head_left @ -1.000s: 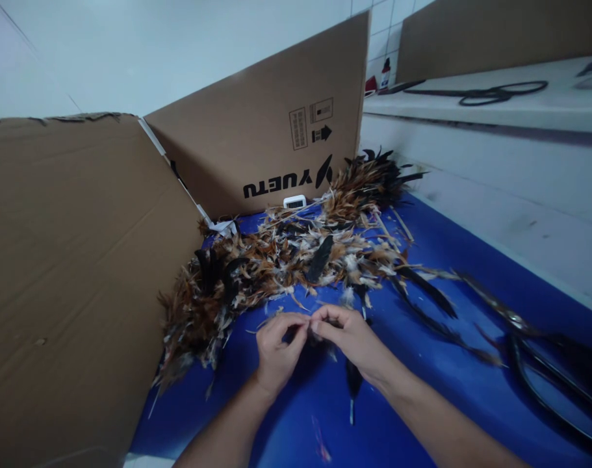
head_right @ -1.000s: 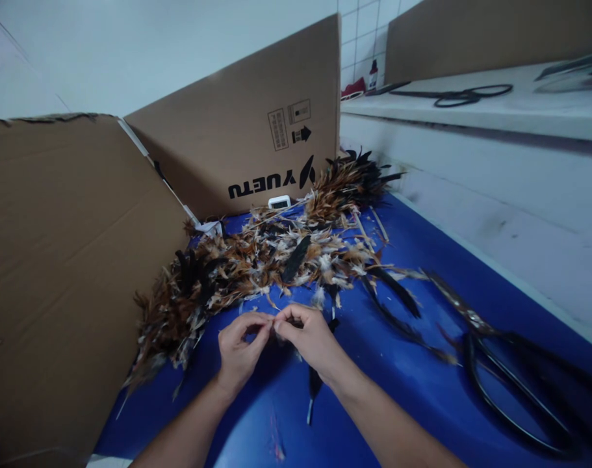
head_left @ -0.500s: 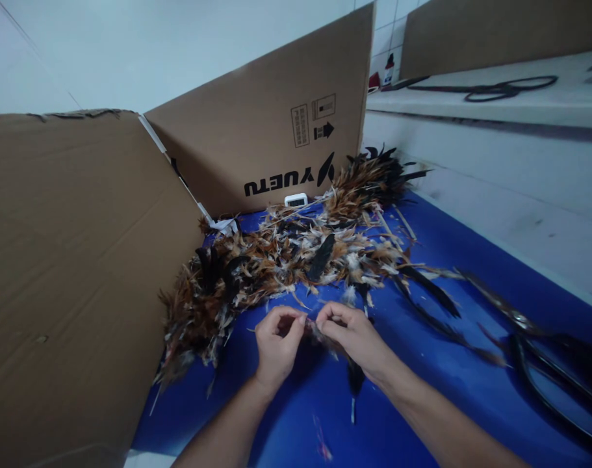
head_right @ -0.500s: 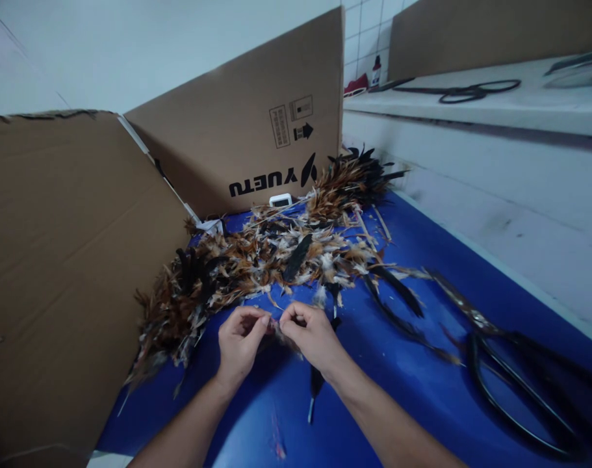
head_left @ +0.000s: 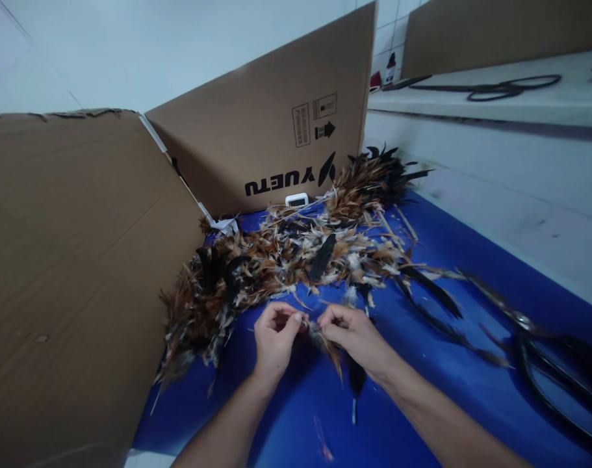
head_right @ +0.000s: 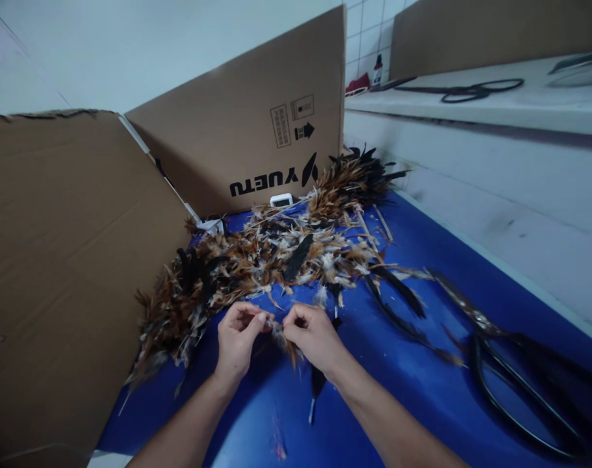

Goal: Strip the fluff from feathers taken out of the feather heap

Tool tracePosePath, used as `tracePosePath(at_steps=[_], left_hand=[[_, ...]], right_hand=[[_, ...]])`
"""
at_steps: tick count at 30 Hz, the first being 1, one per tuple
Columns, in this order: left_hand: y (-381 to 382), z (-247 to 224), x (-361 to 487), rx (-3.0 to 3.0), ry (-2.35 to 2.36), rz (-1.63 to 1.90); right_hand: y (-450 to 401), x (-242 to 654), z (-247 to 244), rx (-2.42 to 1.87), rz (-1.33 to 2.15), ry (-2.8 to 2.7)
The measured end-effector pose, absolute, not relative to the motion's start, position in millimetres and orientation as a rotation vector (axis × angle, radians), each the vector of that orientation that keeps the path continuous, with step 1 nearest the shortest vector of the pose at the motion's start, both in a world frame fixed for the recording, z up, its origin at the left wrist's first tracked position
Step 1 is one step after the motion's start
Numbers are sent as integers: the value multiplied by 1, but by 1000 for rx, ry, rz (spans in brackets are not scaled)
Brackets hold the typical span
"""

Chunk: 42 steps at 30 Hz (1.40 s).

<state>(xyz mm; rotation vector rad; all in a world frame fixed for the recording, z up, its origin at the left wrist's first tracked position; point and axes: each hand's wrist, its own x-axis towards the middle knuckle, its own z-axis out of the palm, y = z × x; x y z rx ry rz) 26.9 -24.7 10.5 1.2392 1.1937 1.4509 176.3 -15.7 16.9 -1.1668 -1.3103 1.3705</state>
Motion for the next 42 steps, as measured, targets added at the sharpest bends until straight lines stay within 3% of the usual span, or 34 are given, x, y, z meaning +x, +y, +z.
tracePosePath(at_steps=[11, 19, 23, 42], left_hand=[[-20, 12, 25, 1234, 1189, 1351], [-19, 19, 10, 2204, 1120, 1257], [-15, 18, 8, 2415, 1077, 1252], [-14, 11, 13, 2010, 1143, 1158]], right_hand=[[-20, 178, 28, -1095, 1747, -1082], [-19, 183, 38, -1068, 1797, -990], [-19, 183, 34, -1066, 1794, -988], [-16, 183, 29, -942, 1843, -896]])
